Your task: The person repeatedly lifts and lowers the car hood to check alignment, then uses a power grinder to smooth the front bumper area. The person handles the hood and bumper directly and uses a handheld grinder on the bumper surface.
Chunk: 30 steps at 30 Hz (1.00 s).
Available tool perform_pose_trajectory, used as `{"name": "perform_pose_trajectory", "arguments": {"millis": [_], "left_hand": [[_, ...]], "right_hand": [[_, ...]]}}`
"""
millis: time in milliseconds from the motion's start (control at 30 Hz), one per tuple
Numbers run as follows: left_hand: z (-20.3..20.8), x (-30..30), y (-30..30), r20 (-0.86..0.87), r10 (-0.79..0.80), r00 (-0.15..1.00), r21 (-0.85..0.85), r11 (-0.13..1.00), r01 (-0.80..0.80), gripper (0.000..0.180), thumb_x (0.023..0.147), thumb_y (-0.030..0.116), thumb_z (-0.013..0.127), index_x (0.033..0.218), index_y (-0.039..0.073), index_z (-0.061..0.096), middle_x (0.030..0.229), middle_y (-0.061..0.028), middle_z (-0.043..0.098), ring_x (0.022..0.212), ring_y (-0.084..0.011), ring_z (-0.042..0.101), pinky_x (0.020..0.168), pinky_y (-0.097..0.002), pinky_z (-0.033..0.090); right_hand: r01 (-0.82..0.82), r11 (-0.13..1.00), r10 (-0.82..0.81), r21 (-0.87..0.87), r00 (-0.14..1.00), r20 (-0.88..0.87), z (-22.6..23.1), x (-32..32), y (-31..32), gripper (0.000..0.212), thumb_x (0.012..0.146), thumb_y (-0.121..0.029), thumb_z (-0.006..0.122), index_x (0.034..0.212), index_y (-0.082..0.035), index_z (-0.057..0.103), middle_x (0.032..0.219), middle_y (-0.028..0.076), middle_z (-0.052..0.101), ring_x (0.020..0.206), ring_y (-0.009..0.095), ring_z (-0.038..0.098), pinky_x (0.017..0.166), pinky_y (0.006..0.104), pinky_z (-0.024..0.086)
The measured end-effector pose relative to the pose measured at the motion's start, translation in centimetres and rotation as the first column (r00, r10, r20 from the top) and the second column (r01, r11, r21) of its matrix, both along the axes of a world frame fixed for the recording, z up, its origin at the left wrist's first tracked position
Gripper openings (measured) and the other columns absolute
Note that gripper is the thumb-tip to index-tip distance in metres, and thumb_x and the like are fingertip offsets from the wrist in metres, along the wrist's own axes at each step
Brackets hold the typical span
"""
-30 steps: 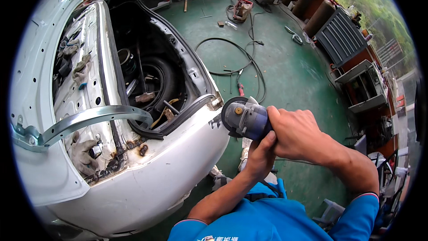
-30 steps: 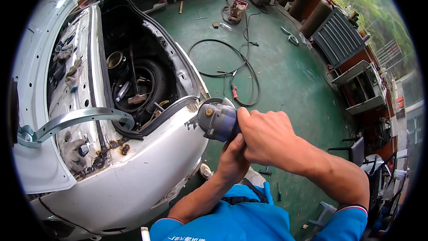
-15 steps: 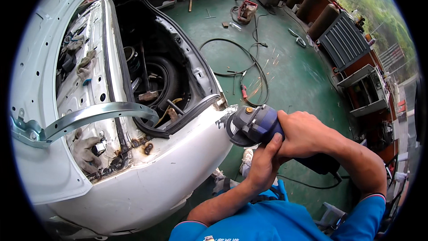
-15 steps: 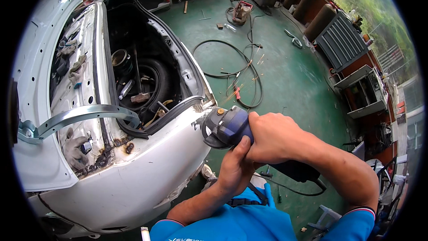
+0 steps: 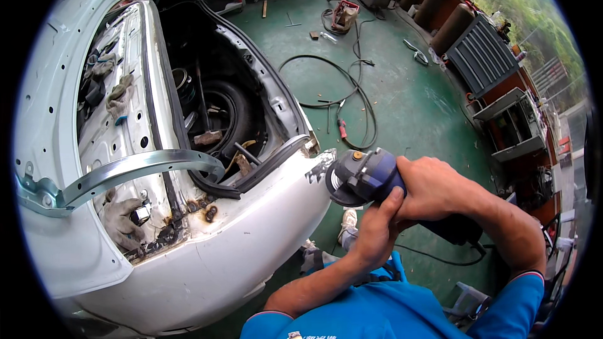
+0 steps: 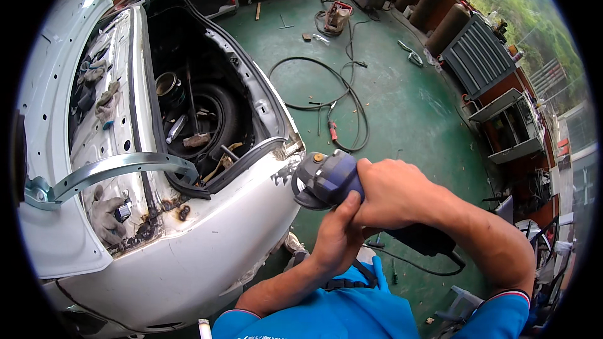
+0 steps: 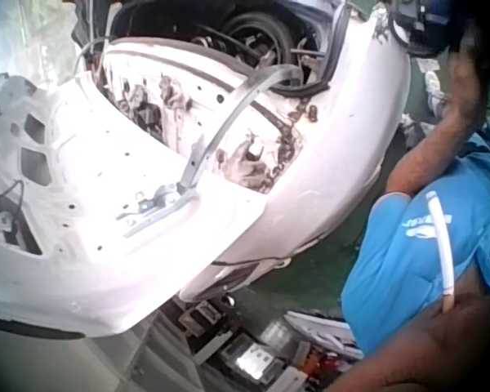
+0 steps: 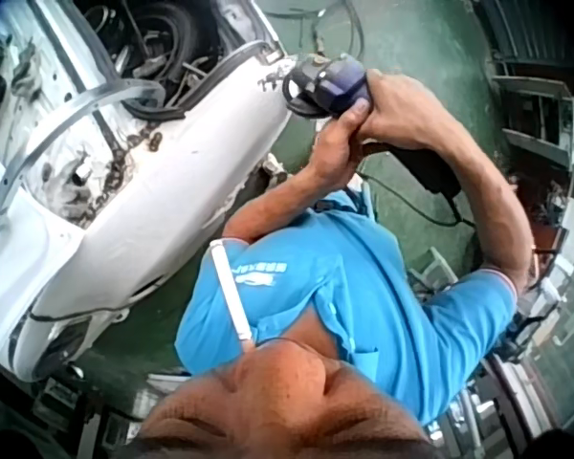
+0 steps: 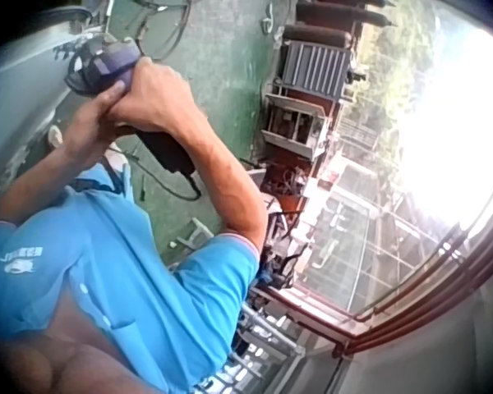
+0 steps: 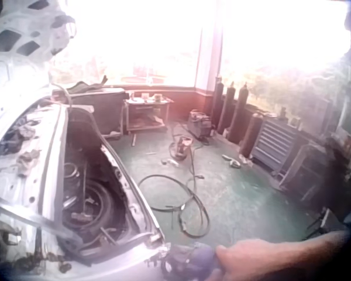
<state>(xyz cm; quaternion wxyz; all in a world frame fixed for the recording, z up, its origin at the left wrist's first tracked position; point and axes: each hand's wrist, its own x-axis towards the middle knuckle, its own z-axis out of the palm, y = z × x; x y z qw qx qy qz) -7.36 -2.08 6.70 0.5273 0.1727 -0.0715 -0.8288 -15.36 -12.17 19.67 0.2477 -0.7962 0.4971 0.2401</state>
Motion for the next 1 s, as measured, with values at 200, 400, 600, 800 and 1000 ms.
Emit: {"name": "perform_pose_trajectory", "arguments": {"millis": [200, 400, 600, 800, 1000], "left_hand": [[-1.1, -0.6, 0.7, 0.134, -0.015, 0.991, 0.028, 1.0, 0.012, 0.048, 0.103, 0.036, 0.052, 0.136, 0.001, 0.046, 0.127, -0.0094, 0.059, 0.115, -0.0192, 0.059, 0.1, -0.0386, 0.047], [-2.1, -1.0, 0.6, 0.27, 0.04, 0.962, 0.037, 0.998, -0.052, 0.045, 0.103, 0.03, 0.052, 0.134, -0.002, 0.047, 0.123, -0.0104, 0.061, 0.116, -0.0199, 0.059, 0.103, -0.0379, 0.045], [-1.7, 0.5, -0.1, 0.213, -0.045, 0.976, 0.079, 0.996, 0.029, 0.053, 0.101, 0.031, 0.057, 0.139, -0.004, 0.044, 0.132, -0.0108, 0.055, 0.12, -0.0168, 0.054, 0.103, -0.0321, 0.043], [-1.1, -0.2, -0.3, 0.269, -0.01, 0.963, 0.091, 0.996, -0.015, 0.048, 0.104, 0.037, 0.051, 0.134, 0.0, 0.048, 0.121, -0.0094, 0.06, 0.112, -0.0194, 0.06, 0.099, -0.0388, 0.048], [-0.9, -0.4, -0.2, 0.297, -0.034, 0.954, 0.085, 0.996, 0.01, 0.05, 0.103, 0.041, 0.051, 0.133, 0.001, 0.05, 0.121, -0.0088, 0.061, 0.109, -0.016, 0.06, 0.093, -0.0361, 0.049]], "right_hand": [[0.067, 0.998, -0.068, 0.016, 0.988, 0.138, -3.3, -3.0, 1.5, 0.057, 0.071, -0.035, 0.071, 0.103, 0.009, 0.053, 0.086, 0.029, 0.067, 0.084, 0.047, 0.067, 0.074, 0.0512, 0.054], [0.166, 0.985, -0.17, 0.041, 0.926, 0.337, -6.5, -4.4, 2.1, 0.057, 0.071, -0.036, 0.072, 0.101, 0.009, 0.052, 0.087, 0.03, 0.067, 0.083, 0.047, 0.067, 0.075, 0.051, 0.053], [0.175, 0.982, -0.19, 0.076, 0.921, 0.339, -6.3, -3.7, 1.0, 0.061, 0.069, -0.038, 0.073, 0.101, 0.01, 0.053, 0.084, 0.03, 0.067, 0.081, 0.047, 0.067, 0.075, 0.0507, 0.053], [0.164, 0.981, -0.19, 0.101, 0.903, 0.386, -5.8, -4.0, 0.2, 0.061, 0.069, -0.038, 0.073, 0.1, 0.011, 0.054, 0.084, 0.029, 0.067, 0.083, 0.045, 0.067, 0.075, 0.0486, 0.053], [0.157, 0.967, -0.227, 0.201, 0.886, 0.403, -5.9, -4.5, -0.2, 0.071, 0.066, -0.039, 0.077, 0.106, 0.015, 0.055, 0.089, 0.031, 0.067, 0.085, 0.044, 0.068, 0.078, 0.0452, 0.053]]}}
